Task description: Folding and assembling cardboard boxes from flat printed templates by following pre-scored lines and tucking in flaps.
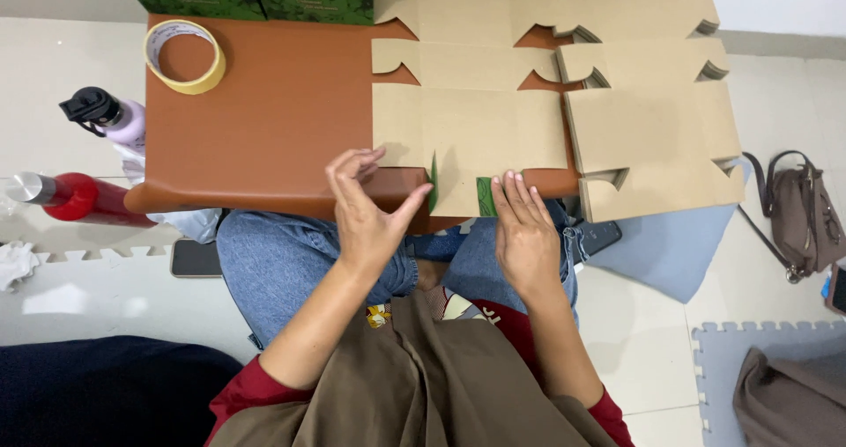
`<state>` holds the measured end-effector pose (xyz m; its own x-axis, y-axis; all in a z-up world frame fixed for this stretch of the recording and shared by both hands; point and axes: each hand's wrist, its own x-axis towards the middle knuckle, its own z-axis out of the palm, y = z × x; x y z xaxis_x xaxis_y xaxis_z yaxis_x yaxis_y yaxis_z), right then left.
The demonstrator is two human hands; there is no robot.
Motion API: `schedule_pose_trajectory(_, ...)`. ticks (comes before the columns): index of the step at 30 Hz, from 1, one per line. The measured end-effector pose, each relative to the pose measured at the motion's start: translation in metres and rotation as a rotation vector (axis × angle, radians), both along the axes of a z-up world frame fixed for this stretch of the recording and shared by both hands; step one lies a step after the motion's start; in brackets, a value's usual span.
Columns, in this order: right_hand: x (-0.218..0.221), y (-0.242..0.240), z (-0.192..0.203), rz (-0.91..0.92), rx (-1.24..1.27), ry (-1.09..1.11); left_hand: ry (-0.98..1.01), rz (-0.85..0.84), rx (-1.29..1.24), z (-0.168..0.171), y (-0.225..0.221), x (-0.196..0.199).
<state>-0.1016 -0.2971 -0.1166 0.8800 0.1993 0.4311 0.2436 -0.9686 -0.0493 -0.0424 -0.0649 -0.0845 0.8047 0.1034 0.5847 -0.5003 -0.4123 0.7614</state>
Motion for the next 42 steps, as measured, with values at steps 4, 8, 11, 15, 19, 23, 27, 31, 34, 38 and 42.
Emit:
schedule_pose_trajectory(4,-0.003,0.005,0.013,-0.004,0.019,0.012,0.008,-0.095,0.135,-0.021,-0.011,-0.001)
schedule_pose_trajectory(8,-0.004,0.008,0.024,0.010,0.160,0.094,-0.135,-0.171,0.412,-0.033,-0.019,-0.009)
schedule_pose_trajectory(11,0.001,0.006,0.022,-0.007,0.256,0.075,-0.109,-0.104,0.482,-0.024,-0.019,-0.005)
schedule_pose_trajectory(15,0.009,0.001,0.014,-0.142,0.297,-0.056,-0.042,0.073,0.624,-0.028,-0.023,-0.001)
schedule_pose_trajectory(19,0.005,0.006,0.011,-0.356,0.235,-0.009,-0.053,0.162,0.660,-0.029,-0.032,-0.009)
schedule_pose_trajectory(23,0.008,0.019,0.025,-0.324,0.383,0.005,-0.040,0.162,0.606,-0.021,-0.038,-0.018)
schedule_pose_trajectory(27,0.011,0.023,0.014,-0.202,0.522,-0.104,-0.010,0.067,0.563,-0.022,-0.042,-0.024)
schedule_pose_trajectory(31,0.015,0.014,0.006,-0.173,0.455,-0.139,-0.077,-0.052,0.495,-0.024,-0.040,-0.014)
schedule_pose_trajectory(34,0.017,0.004,0.013,-0.150,0.315,-0.077,-0.032,-0.126,0.547,-0.020,-0.040,-0.006)
schedule_pose_trajectory(38,0.028,-0.006,0.018,-0.100,0.147,0.064,0.060,-0.189,0.681,-0.019,-0.040,0.006)
schedule_pose_trajectory(42,0.045,-0.004,0.044,-0.078,0.150,0.365,0.202,-0.258,0.809,-0.016,-0.044,0.030)
